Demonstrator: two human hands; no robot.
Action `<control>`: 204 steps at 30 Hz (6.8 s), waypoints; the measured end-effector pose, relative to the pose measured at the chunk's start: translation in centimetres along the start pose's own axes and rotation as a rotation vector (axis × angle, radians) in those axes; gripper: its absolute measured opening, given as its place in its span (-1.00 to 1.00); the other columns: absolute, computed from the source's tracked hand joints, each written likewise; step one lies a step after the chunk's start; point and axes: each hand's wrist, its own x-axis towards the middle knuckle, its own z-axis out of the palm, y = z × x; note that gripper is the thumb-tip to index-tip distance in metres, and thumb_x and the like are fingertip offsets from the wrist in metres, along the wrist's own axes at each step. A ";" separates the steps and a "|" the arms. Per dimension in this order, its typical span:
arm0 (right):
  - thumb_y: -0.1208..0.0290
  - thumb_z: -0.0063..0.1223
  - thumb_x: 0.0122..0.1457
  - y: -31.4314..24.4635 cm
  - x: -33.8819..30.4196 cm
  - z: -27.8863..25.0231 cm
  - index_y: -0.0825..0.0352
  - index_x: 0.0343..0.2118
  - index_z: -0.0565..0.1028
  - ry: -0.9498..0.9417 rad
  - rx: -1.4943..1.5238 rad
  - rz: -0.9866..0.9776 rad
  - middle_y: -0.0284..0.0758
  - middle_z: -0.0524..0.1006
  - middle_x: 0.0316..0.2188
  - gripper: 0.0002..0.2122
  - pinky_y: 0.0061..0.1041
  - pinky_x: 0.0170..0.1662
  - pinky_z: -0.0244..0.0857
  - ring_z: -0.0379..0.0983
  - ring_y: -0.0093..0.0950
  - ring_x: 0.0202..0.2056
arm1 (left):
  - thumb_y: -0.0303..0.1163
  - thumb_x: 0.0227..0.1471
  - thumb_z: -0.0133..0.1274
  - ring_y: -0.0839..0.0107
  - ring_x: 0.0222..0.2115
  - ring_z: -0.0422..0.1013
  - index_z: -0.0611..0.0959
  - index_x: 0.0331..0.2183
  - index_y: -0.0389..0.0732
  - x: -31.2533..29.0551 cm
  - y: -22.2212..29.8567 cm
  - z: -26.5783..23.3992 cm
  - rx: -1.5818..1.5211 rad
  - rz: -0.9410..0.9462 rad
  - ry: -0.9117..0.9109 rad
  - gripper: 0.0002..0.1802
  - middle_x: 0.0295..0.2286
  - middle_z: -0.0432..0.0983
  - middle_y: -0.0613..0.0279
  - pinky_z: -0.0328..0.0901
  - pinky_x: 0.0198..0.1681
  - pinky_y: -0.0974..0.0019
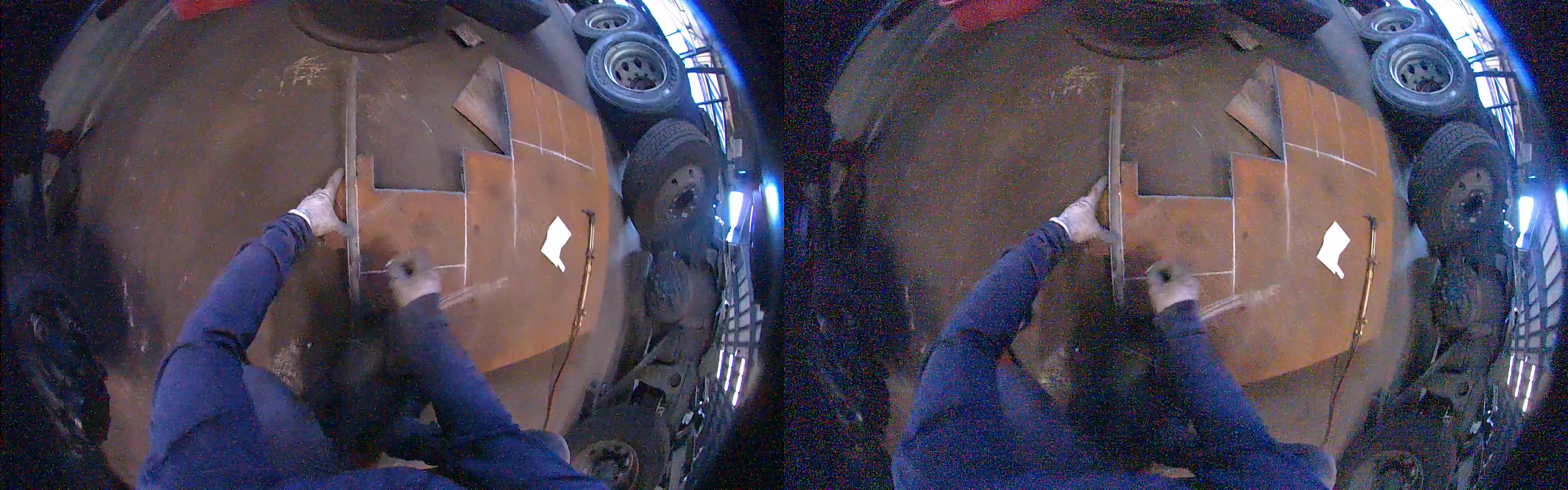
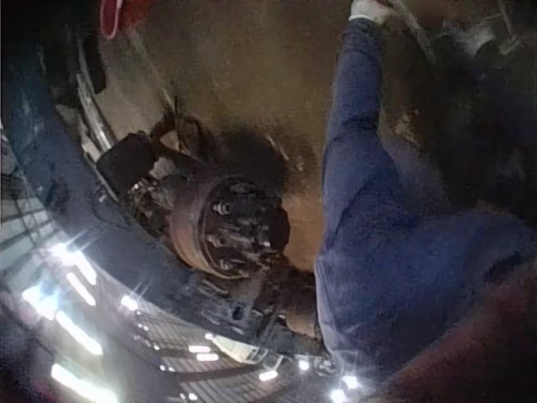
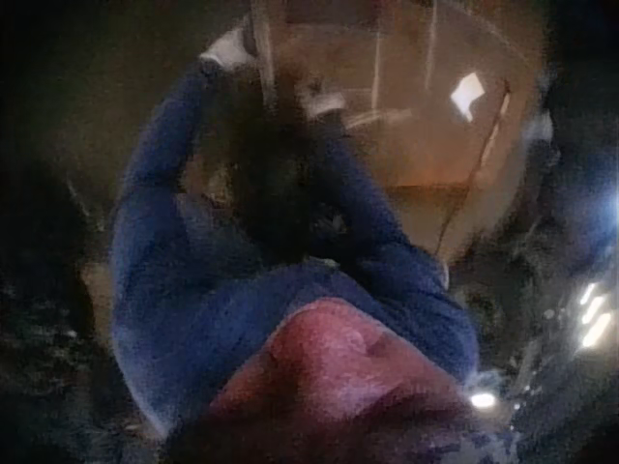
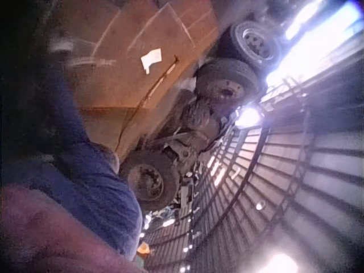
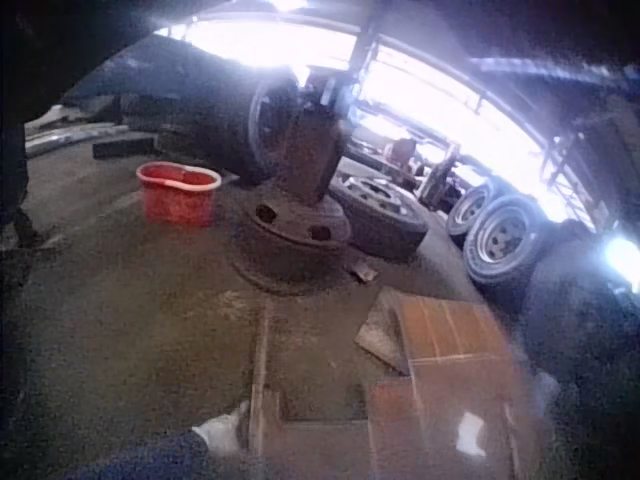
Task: The person measures and marks a large metal sheet on the floor using a tape measure, a straight edge, and a marker. They measure various sections, draw lines, and adjust the straight edge to ensure accuracy.
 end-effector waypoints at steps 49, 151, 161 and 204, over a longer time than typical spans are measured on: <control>0.40 0.19 0.17 11.1 5.0 -17.6 0.24 -0.23 0.56 -0.320 0.208 -0.034 -0.24 0.59 -0.37 -0.87 -0.36 -0.17 0.43 0.53 -0.38 -0.32 | -0.36 0.06 0.00 0.14 -0.11 0.48 0.66 -0.09 0.06 9.4 11.0 9.4 0.789 0.163 0.321 -0.65 -0.21 0.54 0.18 0.39 -0.13 -0.03; 0.52 0.07 0.00 17.9 22.6 -11.2 0.00 -0.04 0.53 0.165 -0.425 -0.595 -0.34 0.58 -0.16 -0.58 -0.07 -0.02 0.28 0.51 -0.22 -0.13 | -0.52 -0.10 0.11 -0.12 0.05 0.30 0.64 -0.12 0.01 2.9 4.2 8.3 0.444 -0.159 0.688 -0.57 -0.05 0.46 0.13 0.39 0.02 -0.10; 0.54 0.09 0.02 16.3 22.4 -11.4 0.06 -0.07 0.55 0.208 -0.444 -0.651 -0.34 0.60 -0.22 -0.63 -0.14 -0.13 0.32 0.52 -0.23 -0.18 | -0.55 -0.10 0.09 -0.13 0.05 0.29 0.62 -0.07 0.04 2.7 3.9 8.3 0.478 -0.167 0.668 -0.52 -0.02 0.44 0.12 0.37 0.02 -0.12; 0.42 0.01 0.07 -5.9 27.0 -5.2 0.22 -0.28 0.60 -0.418 -0.451 -1.059 -0.19 0.62 -0.37 -0.82 -0.21 -0.21 0.49 0.60 -0.18 -0.27 | -0.41 0.03 0.02 0.07 -0.03 0.38 0.66 -0.11 0.10 2.2 4.4 7.1 0.492 -0.173 0.587 -0.64 -0.09 0.49 0.24 0.36 -0.01 -0.05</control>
